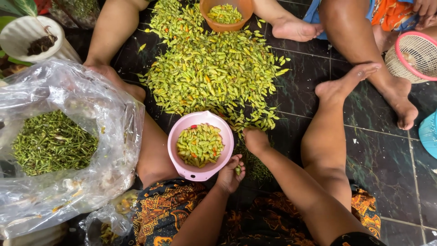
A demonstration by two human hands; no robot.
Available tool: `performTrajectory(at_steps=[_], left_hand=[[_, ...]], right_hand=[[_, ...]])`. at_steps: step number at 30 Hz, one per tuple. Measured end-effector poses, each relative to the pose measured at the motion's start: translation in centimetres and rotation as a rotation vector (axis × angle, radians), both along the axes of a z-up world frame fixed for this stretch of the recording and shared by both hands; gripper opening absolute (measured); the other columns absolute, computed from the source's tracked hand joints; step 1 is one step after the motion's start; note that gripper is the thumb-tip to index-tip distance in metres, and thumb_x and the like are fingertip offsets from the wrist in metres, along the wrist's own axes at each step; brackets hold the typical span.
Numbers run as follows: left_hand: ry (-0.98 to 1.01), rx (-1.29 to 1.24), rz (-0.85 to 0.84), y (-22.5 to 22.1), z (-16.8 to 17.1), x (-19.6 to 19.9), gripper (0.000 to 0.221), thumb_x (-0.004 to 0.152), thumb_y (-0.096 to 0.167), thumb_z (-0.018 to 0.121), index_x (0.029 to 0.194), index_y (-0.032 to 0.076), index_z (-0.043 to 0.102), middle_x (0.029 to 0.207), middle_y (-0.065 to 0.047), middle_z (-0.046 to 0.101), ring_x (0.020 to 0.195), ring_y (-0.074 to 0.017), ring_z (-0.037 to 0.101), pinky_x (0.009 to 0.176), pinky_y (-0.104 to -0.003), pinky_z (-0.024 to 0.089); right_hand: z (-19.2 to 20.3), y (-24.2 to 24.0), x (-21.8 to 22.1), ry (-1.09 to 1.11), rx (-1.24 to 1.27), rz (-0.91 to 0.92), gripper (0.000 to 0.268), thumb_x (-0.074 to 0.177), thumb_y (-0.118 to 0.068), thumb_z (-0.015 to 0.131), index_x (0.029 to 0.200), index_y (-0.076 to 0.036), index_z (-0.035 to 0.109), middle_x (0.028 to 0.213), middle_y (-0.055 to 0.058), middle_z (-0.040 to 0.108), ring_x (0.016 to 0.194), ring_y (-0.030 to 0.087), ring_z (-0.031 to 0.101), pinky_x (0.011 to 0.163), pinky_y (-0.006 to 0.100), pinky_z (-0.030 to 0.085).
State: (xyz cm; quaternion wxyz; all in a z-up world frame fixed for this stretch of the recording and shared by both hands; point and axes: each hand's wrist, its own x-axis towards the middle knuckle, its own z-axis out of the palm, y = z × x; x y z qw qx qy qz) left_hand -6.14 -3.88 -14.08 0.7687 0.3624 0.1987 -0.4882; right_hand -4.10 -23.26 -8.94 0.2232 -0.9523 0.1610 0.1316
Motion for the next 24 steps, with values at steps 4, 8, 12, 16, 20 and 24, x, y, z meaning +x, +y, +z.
performTrajectory(at_steps=[4, 8, 12, 16, 20, 24], left_hand=[[0.024, 0.043, 0.025, -0.1, 0.8, 0.3, 0.031, 0.105, 0.038, 0.057, 0.118, 0.012, 0.065, 0.080, -0.002, 0.067, 0.066, -0.0131, 0.069, 0.065, -0.028, 0.066], [0.063, 0.023, 0.042, -0.9, 0.7, 0.2, 0.038, 0.105, 0.044, 0.056, 0.119, 0.010, 0.066, 0.093, -0.002, 0.071, 0.080, -0.0167, 0.073, 0.087, -0.039, 0.065], [0.003, 0.156, -0.008, -1.4, -1.0, -0.4, 0.028, 0.105, 0.040, 0.060, 0.112, 0.013, 0.064, 0.087, -0.003, 0.067, 0.073, -0.0180, 0.068, 0.073, -0.034, 0.065], [-0.113, 0.243, -0.039, -1.4, -1.0, -1.1, 0.021, 0.105, 0.029, 0.058, 0.117, 0.014, 0.064, 0.083, -0.003, 0.066, 0.067, -0.0160, 0.067, 0.060, -0.031, 0.064], [-0.172, 0.260, -0.080, -0.6, 0.6, -0.6, 0.029, 0.106, 0.033, 0.057, 0.125, 0.011, 0.064, 0.085, -0.007, 0.068, 0.065, -0.0182, 0.066, 0.054, -0.030, 0.062], [-0.140, 0.226, -0.074, -1.0, 0.7, -0.4, 0.037, 0.107, 0.040, 0.052, 0.125, 0.010, 0.063, 0.089, -0.004, 0.067, 0.075, -0.0183, 0.067, 0.072, -0.037, 0.066]], right_hand=[[-0.1, -0.5, -1.4, -0.034, 0.117, -0.171, 0.028, 0.104, -0.018, 0.058, 0.118, 0.003, 0.069, 0.097, 0.017, 0.073, 0.081, 0.031, 0.073, 0.068, 0.042, 0.062], [2.3, 0.4, -3.0, 0.087, 0.515, -0.272, 0.034, 0.088, -0.030, 0.077, 0.106, -0.002, 0.079, 0.093, 0.013, 0.077, 0.079, 0.021, 0.071, 0.066, 0.034, 0.058], [1.6, 0.0, -1.2, 0.019, 0.405, -0.226, 0.026, 0.098, -0.019, 0.067, 0.115, -0.002, 0.078, 0.097, 0.019, 0.076, 0.082, 0.032, 0.074, 0.065, 0.039, 0.058], [1.7, 0.5, 1.7, -0.042, 0.469, -0.319, 0.050, 0.101, -0.021, 0.057, 0.140, 0.011, 0.058, 0.127, 0.034, 0.064, 0.111, 0.042, 0.065, 0.090, 0.054, 0.055], [1.6, 0.9, 2.2, -0.049, 0.017, -0.041, 0.037, 0.102, -0.007, 0.059, 0.136, 0.007, 0.058, 0.126, 0.029, 0.062, 0.114, 0.043, 0.066, 0.087, 0.052, 0.062], [-0.6, -0.5, 0.6, -0.081, 0.277, -0.264, 0.036, 0.097, -0.013, 0.064, 0.129, 0.004, 0.064, 0.113, 0.028, 0.066, 0.096, 0.044, 0.072, 0.069, 0.049, 0.065]])
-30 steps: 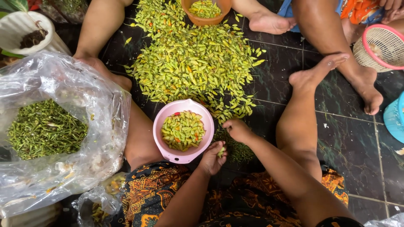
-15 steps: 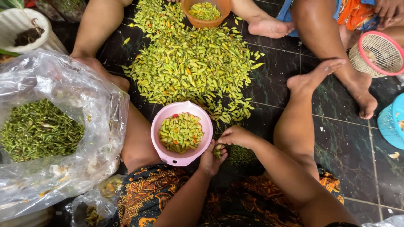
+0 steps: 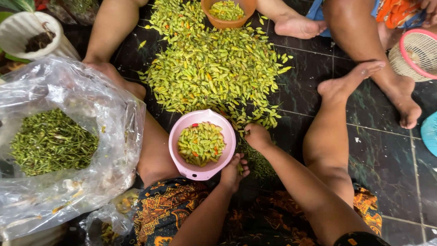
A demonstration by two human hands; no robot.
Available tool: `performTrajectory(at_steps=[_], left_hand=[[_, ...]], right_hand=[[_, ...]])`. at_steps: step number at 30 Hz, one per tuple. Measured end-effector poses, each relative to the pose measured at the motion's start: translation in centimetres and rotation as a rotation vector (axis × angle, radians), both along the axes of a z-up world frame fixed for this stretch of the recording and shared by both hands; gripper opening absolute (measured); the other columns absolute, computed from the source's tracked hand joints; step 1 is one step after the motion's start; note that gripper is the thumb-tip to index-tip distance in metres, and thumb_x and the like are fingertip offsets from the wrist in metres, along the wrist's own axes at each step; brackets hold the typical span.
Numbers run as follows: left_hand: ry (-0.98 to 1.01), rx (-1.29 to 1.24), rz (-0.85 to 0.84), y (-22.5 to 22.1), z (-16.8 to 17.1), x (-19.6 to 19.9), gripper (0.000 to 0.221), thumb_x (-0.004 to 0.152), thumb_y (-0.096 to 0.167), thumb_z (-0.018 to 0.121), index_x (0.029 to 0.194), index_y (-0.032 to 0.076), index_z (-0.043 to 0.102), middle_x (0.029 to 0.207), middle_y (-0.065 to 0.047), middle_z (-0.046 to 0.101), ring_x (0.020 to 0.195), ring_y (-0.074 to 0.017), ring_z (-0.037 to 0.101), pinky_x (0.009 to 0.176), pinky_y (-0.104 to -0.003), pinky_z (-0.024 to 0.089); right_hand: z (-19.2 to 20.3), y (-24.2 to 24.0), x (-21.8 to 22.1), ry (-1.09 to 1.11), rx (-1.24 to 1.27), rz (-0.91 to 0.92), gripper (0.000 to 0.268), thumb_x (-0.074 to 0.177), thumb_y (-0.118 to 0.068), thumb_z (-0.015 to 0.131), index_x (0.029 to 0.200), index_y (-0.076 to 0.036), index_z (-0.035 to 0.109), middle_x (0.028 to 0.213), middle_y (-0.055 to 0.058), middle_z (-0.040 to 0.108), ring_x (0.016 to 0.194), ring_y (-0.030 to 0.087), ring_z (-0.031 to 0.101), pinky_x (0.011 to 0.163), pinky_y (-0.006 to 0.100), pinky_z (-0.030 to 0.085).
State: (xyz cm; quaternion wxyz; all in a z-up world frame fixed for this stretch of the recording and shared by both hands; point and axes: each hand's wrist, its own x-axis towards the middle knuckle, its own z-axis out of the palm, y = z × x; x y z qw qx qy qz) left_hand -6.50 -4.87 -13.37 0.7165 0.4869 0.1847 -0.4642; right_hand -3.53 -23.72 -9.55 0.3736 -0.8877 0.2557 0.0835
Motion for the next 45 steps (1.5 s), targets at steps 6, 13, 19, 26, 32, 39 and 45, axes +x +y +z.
performTrajectory(at_steps=[6, 13, 19, 26, 32, 39, 45], left_hand=[[0.118, 0.081, 0.008, -1.0, 0.3, -0.4, 0.045, 0.101, 0.053, 0.059, 0.110, 0.009, 0.061, 0.093, -0.010, 0.065, 0.078, -0.0243, 0.066, 0.077, -0.044, 0.064], [-0.033, 0.213, -0.060, -0.3, 1.7, -3.1, 0.050, 0.100, 0.056, 0.061, 0.085, 0.009, 0.060, 0.067, -0.009, 0.056, 0.050, -0.0240, 0.055, 0.041, -0.031, 0.043], [-0.263, 0.051, -0.008, 0.7, 4.0, -1.7, 0.051, 0.098, 0.050, 0.070, 0.080, 0.004, 0.061, 0.052, -0.008, 0.047, 0.035, -0.0193, 0.048, 0.030, -0.028, 0.038], [-0.999, 0.593, -0.007, 3.5, 10.7, 6.4, 0.053, 0.111, 0.049, 0.040, 0.091, 0.015, 0.075, 0.080, -0.011, 0.066, 0.078, -0.0281, 0.061, 0.072, -0.039, 0.046], [-0.989, 1.091, -0.631, 5.2, 12.6, 9.3, 0.076, 0.101, 0.079, 0.017, 0.142, 0.031, 0.060, 0.167, -0.007, 0.033, 0.156, -0.0414, 0.014, 0.115, -0.071, 0.001], [-1.240, 0.352, -0.240, 1.8, 11.2, 0.9, 0.012, 0.096, 0.019, 0.066, 0.099, 0.014, 0.077, 0.094, -0.013, 0.075, 0.099, -0.0350, 0.073, 0.092, -0.044, 0.056], [-0.885, 0.330, -0.557, -0.7, 1.1, -7.2, 0.028, 0.094, 0.037, 0.073, 0.108, 0.013, 0.078, 0.107, -0.010, 0.077, 0.105, -0.0308, 0.073, 0.094, -0.044, 0.057]], right_hand=[[2.7, 5.4, -7.9, -0.023, 0.498, -0.338, 0.028, 0.081, -0.013, 0.078, 0.103, 0.004, 0.075, 0.090, 0.023, 0.073, 0.074, 0.026, 0.075, 0.060, 0.034, 0.063], [3.0, 7.5, -12.1, -0.044, 0.241, -0.212, 0.016, 0.084, -0.022, 0.080, 0.095, -0.010, 0.080, 0.088, 0.013, 0.076, 0.079, 0.028, 0.074, 0.064, 0.041, 0.059], [4.3, 3.0, -11.1, 0.134, 1.064, -0.527, 0.009, 0.088, -0.013, 0.075, 0.091, -0.008, 0.068, 0.077, 0.003, 0.067, 0.066, 0.012, 0.063, 0.057, 0.022, 0.055], [1.5, 0.0, -9.4, 0.128, -0.027, -0.138, 0.031, 0.096, -0.025, 0.071, 0.120, -0.005, 0.073, 0.108, 0.018, 0.068, 0.094, 0.031, 0.073, 0.069, 0.039, 0.063], [-1.0, -0.9, -9.4, 0.135, -0.085, -0.126, 0.027, 0.094, -0.030, 0.070, 0.111, -0.010, 0.076, 0.104, 0.016, 0.068, 0.094, 0.034, 0.072, 0.073, 0.043, 0.062], [5.2, -0.2, -10.1, 0.194, -0.114, -0.021, 0.029, 0.099, -0.020, 0.057, 0.120, -0.008, 0.072, 0.112, 0.016, 0.068, 0.104, 0.034, 0.067, 0.083, 0.044, 0.061], [3.4, -0.1, -9.8, 0.108, -0.263, 0.079, 0.028, 0.095, -0.023, 0.066, 0.113, -0.004, 0.075, 0.113, 0.022, 0.065, 0.107, 0.042, 0.064, 0.086, 0.049, 0.061]])
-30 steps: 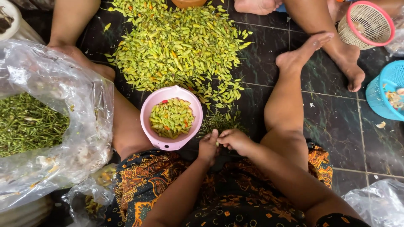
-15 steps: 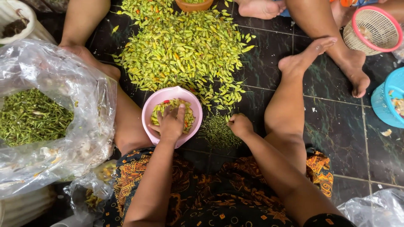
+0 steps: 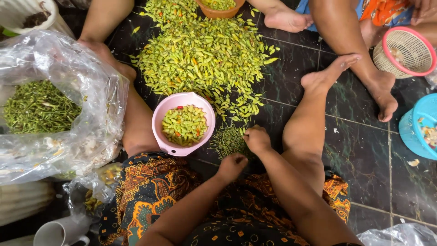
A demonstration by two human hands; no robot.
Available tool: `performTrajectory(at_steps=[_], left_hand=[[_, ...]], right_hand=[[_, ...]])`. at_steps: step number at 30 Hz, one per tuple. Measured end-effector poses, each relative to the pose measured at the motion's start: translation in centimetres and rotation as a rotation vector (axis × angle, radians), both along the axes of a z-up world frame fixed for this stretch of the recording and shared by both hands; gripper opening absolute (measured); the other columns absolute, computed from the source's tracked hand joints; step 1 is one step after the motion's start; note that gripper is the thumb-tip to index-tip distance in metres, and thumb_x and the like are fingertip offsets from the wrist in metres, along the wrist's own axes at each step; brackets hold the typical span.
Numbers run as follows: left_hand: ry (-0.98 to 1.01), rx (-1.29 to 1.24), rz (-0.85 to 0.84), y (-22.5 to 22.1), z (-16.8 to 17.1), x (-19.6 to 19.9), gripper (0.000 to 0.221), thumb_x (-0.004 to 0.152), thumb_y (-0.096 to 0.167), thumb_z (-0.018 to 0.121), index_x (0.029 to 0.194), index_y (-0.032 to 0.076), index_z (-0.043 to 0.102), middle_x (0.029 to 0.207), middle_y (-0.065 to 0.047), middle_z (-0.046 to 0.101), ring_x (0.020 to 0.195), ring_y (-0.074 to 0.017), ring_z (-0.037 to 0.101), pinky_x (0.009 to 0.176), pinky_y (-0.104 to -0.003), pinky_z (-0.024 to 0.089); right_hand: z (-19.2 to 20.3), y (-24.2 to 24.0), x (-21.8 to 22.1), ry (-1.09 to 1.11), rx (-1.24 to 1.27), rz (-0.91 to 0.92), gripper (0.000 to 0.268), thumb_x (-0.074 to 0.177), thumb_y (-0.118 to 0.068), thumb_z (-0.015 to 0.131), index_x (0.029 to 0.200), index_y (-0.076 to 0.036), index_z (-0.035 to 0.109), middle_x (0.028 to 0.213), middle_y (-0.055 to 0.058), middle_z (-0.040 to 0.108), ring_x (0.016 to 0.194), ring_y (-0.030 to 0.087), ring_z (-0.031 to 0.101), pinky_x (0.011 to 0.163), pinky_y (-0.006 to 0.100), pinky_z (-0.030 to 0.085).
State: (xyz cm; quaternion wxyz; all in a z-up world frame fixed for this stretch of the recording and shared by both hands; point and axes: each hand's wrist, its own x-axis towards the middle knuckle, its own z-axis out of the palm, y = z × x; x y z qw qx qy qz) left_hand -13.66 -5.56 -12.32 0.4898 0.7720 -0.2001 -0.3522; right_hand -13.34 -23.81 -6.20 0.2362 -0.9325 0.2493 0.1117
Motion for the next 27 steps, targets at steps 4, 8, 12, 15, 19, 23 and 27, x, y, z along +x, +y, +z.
performTrajectory(at_steps=[4, 8, 12, 15, 19, 23, 27], left_hand=[[0.018, 0.006, -0.008, 1.0, -0.9, 0.1, 0.031, 0.095, 0.040, 0.071, 0.109, 0.013, 0.079, 0.104, -0.013, 0.076, 0.102, -0.0340, 0.072, 0.090, -0.045, 0.057], [0.236, -0.038, 0.324, 1.6, 1.0, 1.9, 0.052, 0.096, 0.047, 0.068, 0.123, 0.003, 0.073, 0.105, -0.019, 0.074, 0.089, -0.0307, 0.071, 0.072, -0.039, 0.058], [0.519, -0.151, 0.520, 0.8, -0.9, 3.8, 0.045, 0.092, 0.034, 0.079, 0.124, 0.002, 0.072, 0.105, -0.012, 0.072, 0.081, -0.0226, 0.063, 0.065, -0.030, 0.053], [0.391, -0.178, 0.534, 1.1, -1.0, 2.5, 0.030, 0.087, 0.020, 0.083, 0.110, 0.001, 0.078, 0.105, -0.017, 0.073, 0.096, -0.0252, 0.067, 0.081, -0.036, 0.054], [0.017, -0.057, 0.398, 1.6, 1.1, 1.5, 0.022, 0.079, 0.030, 0.089, 0.093, 0.016, 0.080, 0.091, -0.004, 0.073, 0.088, -0.0180, 0.071, 0.072, -0.032, 0.056], [0.386, -0.318, 0.530, 1.7, 4.1, 1.9, 0.020, 0.088, 0.016, 0.073, 0.099, 0.000, 0.072, 0.084, -0.010, 0.070, 0.075, -0.0154, 0.062, 0.063, -0.029, 0.055], [0.712, -0.326, 0.604, 2.3, 4.6, 1.7, 0.028, 0.087, 0.012, 0.056, 0.111, -0.001, 0.065, 0.081, -0.011, 0.068, 0.067, -0.0143, 0.062, 0.059, -0.024, 0.060]], right_hand=[[-1.0, 0.2, 0.4, -0.054, -0.058, -0.025, 0.023, 0.095, -0.026, 0.066, 0.106, -0.010, 0.078, 0.106, 0.017, 0.065, 0.106, 0.039, 0.064, 0.087, 0.048, 0.061], [3.5, 2.2, -1.1, -0.094, 0.210, -0.013, 0.026, 0.094, -0.025, 0.064, 0.109, -0.009, 0.079, 0.111, 0.019, 0.071, 0.106, 0.040, 0.066, 0.089, 0.049, 0.058], [2.4, 4.0, -3.2, -0.125, 0.509, -0.005, 0.025, 0.088, -0.023, 0.068, 0.104, -0.008, 0.079, 0.107, 0.020, 0.078, 0.105, 0.038, 0.070, 0.091, 0.049, 0.056], [-0.7, 4.7, -3.8, -0.050, 0.538, -0.044, 0.024, 0.087, -0.029, 0.069, 0.092, -0.008, 0.078, 0.085, 0.012, 0.075, 0.088, 0.030, 0.071, 0.081, 0.044, 0.057], [2.2, 5.3, -4.3, 0.040, 0.361, -0.090, 0.029, 0.094, -0.030, 0.058, 0.079, -0.008, 0.068, 0.071, 0.010, 0.066, 0.071, 0.027, 0.062, 0.073, 0.042, 0.054], [3.3, 2.9, -1.8, 0.132, 0.062, -0.045, 0.038, 0.104, -0.028, 0.050, 0.120, -0.001, 0.071, 0.116, 0.022, 0.071, 0.114, 0.038, 0.069, 0.096, 0.051, 0.057], [-3.1, -1.5, -0.2, -0.053, -0.111, -0.004, 0.024, 0.095, -0.026, 0.066, 0.111, -0.009, 0.075, 0.106, 0.020, 0.066, 0.102, 0.045, 0.071, 0.085, 0.053, 0.061]])
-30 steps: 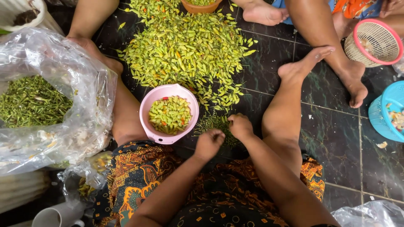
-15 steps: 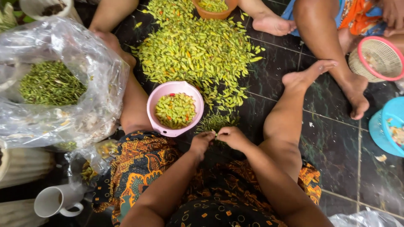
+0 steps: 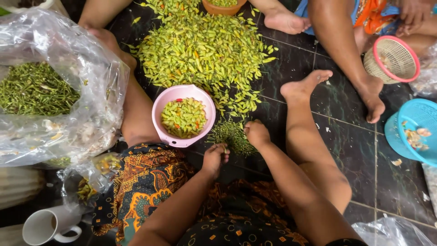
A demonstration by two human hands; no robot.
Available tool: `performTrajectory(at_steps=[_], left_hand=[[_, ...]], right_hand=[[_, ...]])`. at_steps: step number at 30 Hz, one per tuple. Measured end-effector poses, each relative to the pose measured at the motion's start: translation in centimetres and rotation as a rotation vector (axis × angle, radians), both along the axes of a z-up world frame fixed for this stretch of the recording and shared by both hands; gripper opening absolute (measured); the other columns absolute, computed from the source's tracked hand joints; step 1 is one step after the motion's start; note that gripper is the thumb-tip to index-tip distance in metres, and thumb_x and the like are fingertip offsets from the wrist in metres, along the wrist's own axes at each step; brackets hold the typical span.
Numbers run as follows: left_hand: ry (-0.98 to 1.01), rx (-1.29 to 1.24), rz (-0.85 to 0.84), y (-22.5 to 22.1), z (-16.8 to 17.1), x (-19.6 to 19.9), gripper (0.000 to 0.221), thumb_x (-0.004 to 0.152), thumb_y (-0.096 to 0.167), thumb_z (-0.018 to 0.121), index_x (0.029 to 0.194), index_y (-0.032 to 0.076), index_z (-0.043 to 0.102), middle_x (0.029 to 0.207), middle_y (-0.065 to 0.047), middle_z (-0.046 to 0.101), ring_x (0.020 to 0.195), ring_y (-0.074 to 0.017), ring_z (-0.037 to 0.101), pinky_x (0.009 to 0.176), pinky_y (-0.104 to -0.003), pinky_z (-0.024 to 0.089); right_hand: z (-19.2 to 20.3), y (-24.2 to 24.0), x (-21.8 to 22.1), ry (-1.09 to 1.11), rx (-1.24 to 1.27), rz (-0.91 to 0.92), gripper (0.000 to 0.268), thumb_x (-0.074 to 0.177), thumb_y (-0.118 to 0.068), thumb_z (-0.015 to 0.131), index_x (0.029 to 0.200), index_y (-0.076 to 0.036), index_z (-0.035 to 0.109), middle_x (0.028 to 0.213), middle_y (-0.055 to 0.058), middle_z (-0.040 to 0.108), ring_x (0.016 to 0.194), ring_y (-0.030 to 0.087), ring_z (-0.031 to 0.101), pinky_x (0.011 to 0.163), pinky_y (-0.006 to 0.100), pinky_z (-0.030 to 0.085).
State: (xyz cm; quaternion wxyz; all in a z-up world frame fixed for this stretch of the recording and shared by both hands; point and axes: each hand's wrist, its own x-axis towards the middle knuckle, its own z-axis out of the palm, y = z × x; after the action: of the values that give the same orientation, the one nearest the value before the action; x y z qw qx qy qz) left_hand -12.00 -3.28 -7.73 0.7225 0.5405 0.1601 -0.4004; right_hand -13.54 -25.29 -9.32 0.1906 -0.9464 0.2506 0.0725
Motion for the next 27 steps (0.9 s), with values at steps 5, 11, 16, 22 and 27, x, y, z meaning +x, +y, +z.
performTrajectory(at_steps=[5, 11, 16, 22, 27], left_hand=[[0.072, -0.009, -0.039, -0.6, -1.3, 1.0, 0.032, 0.087, 0.017, 0.062, 0.113, 0.000, 0.064, 0.086, -0.014, 0.069, 0.074, -0.0195, 0.065, 0.069, -0.034, 0.065], [-0.050, 0.099, -0.017, -2.7, -3.3, 2.8, 0.039, 0.092, 0.029, 0.073, 0.114, -0.003, 0.068, 0.087, -0.015, 0.067, 0.073, -0.0190, 0.063, 0.068, -0.032, 0.064], [-0.057, 0.136, -0.019, -3.7, -5.6, 3.1, 0.045, 0.090, 0.028, 0.079, 0.116, -0.008, 0.070, 0.086, -0.012, 0.066, 0.069, -0.0158, 0.060, 0.065, -0.028, 0.062], [-0.171, 0.206, 0.010, -3.1, -5.0, 2.0, 0.047, 0.086, 0.027, 0.084, 0.116, -0.008, 0.071, 0.089, -0.019, 0.067, 0.070, -0.0196, 0.061, 0.062, -0.032, 0.060], [0.030, 0.128, 0.107, -2.3, -3.4, 2.4, 0.043, 0.091, 0.016, 0.080, 0.120, -0.012, 0.066, 0.088, -0.011, 0.059, 0.067, -0.0165, 0.061, 0.062, -0.026, 0.061]], right_hand=[[-0.4, -0.5, 1.1, -0.030, -0.019, 0.042, 0.019, 0.090, -0.025, 0.072, 0.101, -0.011, 0.077, 0.102, 0.016, 0.065, 0.097, 0.042, 0.071, 0.081, 0.050, 0.063], [1.8, 0.5, 1.2, -0.131, 0.021, 0.182, 0.018, 0.090, -0.022, 0.068, 0.095, -0.007, 0.077, 0.097, 0.015, 0.065, 0.098, 0.041, 0.067, 0.085, 0.051, 0.059], [2.9, 3.6, -1.2, 0.002, 0.234, 0.321, 0.027, 0.097, -0.028, 0.062, 0.103, -0.006, 0.076, 0.103, 0.016, 0.070, 0.107, 0.039, 0.064, 0.092, 0.052, 0.054], [3.5, 5.0, -1.9, 0.146, 0.354, 0.344, 0.033, 0.102, -0.029, 0.050, 0.104, -0.002, 0.069, 0.104, 0.015, 0.066, 0.106, 0.036, 0.061, 0.093, 0.050, 0.051], [3.5, 5.1, -0.9, 0.042, 0.309, 0.421, 0.028, 0.100, -0.026, 0.054, 0.100, -0.003, 0.070, 0.103, 0.013, 0.066, 0.105, 0.037, 0.061, 0.092, 0.054, 0.049]])
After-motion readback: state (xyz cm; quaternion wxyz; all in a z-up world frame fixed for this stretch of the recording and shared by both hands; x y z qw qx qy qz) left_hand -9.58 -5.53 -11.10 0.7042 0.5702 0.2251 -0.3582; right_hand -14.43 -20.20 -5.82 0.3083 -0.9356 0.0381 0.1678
